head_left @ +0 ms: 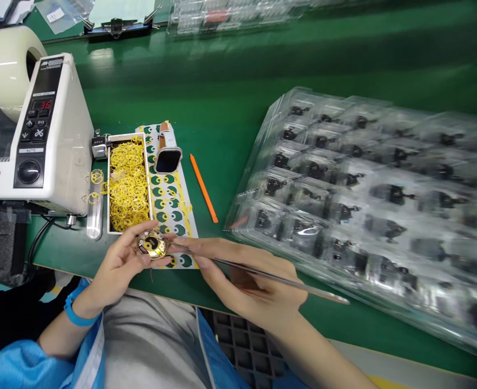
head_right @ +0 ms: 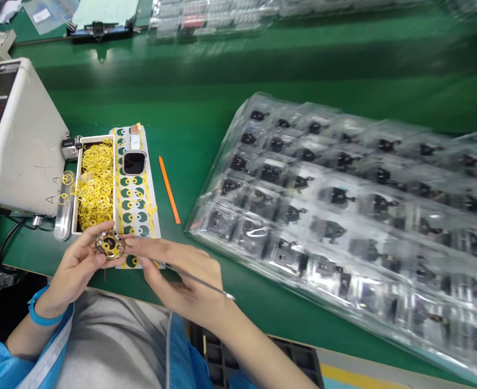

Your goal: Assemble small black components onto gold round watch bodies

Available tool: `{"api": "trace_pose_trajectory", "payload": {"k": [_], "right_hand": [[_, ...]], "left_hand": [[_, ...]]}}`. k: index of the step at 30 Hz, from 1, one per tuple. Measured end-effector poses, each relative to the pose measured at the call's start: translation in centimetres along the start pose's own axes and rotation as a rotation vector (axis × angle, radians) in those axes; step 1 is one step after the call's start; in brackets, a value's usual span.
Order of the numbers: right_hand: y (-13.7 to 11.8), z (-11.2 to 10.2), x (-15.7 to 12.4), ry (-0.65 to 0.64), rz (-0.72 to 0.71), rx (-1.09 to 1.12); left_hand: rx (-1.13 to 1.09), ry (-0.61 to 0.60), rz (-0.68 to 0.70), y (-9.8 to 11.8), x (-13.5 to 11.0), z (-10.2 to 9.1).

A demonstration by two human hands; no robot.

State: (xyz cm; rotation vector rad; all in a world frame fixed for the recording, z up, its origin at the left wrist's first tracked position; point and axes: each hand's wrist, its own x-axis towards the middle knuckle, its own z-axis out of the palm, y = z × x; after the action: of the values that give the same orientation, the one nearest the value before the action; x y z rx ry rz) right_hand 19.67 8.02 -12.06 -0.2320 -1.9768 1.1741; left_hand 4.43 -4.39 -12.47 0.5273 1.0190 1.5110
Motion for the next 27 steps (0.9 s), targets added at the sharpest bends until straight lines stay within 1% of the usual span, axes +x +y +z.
{"api": "trace_pose_trajectory", "payload": {"k": [5, 11, 17, 27], "right_hand": [[-0.03, -0.13, -0.13, 0.002, -0.054, -0.042], [-0.22, -0.05, 0.26, 0.012, -0.053, -0.051], [-0.57, -0.01, 0.34, -0.01, -0.065, -0.068], [-0.22, -0.21, -0.19, 0.019, -0.015, 0.025]], "left_hand": [[0.016, -0.025, 0.013, -0.14, 0.0, -0.03], [0.01, -0.057, 0.011, -0.2, 0.0, 0.02], [-0.01, -0.07, 0.037, -0.19, 0.05, 0.14], [-0.03, -0.094, 0.03, -0.11, 0.15, 0.04]]}}
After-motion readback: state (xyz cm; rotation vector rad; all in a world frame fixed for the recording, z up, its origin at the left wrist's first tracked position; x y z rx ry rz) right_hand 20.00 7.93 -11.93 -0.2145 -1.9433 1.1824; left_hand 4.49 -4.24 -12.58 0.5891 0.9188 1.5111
